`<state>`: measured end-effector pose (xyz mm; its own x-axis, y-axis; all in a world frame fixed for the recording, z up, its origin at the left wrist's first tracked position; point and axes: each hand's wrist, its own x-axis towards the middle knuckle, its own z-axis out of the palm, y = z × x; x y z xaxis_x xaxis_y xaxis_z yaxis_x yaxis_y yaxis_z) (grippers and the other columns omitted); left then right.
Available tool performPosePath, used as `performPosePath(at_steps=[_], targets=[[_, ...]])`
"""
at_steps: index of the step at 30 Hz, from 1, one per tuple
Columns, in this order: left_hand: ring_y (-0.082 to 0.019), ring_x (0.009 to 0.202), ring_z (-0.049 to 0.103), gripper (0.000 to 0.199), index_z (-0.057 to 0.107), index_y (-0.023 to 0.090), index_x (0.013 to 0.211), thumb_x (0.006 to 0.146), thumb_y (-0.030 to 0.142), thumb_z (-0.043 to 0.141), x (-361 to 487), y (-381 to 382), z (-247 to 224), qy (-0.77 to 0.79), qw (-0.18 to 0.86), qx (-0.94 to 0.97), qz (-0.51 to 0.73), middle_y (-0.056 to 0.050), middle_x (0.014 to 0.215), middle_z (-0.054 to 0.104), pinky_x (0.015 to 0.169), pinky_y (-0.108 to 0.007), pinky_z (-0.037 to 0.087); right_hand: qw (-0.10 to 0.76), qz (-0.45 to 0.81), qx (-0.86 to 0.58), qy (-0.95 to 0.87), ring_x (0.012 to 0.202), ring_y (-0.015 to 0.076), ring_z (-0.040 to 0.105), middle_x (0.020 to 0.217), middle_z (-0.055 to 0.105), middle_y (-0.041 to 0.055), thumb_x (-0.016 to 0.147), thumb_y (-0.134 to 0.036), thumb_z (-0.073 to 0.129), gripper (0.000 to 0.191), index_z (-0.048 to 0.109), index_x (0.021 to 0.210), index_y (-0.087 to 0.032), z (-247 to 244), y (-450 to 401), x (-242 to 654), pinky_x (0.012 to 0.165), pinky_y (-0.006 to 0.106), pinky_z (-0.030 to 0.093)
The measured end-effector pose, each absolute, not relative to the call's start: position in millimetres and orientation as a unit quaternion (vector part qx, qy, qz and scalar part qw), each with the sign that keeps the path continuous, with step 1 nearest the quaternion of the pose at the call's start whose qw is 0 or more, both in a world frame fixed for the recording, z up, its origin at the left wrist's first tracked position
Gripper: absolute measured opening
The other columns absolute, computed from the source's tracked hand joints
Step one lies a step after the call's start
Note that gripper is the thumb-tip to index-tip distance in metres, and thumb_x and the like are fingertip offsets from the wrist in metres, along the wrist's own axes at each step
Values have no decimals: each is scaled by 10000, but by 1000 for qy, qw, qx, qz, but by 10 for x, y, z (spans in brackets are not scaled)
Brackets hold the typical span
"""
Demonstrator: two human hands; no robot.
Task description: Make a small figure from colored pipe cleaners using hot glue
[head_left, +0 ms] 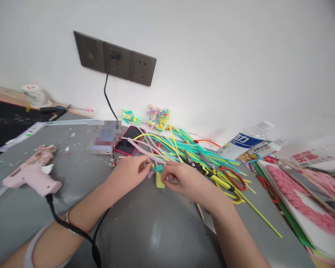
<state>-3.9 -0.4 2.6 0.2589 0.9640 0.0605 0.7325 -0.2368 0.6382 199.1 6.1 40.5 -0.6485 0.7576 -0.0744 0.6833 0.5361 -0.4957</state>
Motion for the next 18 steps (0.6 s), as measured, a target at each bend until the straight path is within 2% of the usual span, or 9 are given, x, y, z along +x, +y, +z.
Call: performPosePath(at_steps=[9,13,15,18], targets=[[-128,534,483,187,608,217,761,876,290,481,-41,-5,20,567,256,750,227,38,597,583,556,-249,272,123,291,-425,-848,566,103,430,648,453,-54,856,-160,573,51,559,831,-202,424,87,2102,534,214,310],[-133,537,492,207,608,214,753,887,297,474,-51,-1,35,567,262,749,223,34,595,586,552,-254,285,172,322,-425,-828,561,102,360,631,375,-64,883,-231,560,188,435,744,-212,318,139,2159,525,221,289],[-142,547,509,203,622,215,786,894,302,473,-58,2,40,571,262,746,222,30,594,588,552,-259,300,218,295,-452,-813,554,106,316,615,324,-64,910,-288,530,299,348,683,-222,293,154,2234,521,233,269],[-176,705,598,170,643,226,946,899,298,495,-64,2,32,551,256,753,253,-3,763,661,624,-269,391,296,204,-525,-772,543,115,292,592,286,-64,932,-375,484,366,299,651,-230,289,118,2418,521,248,253]])
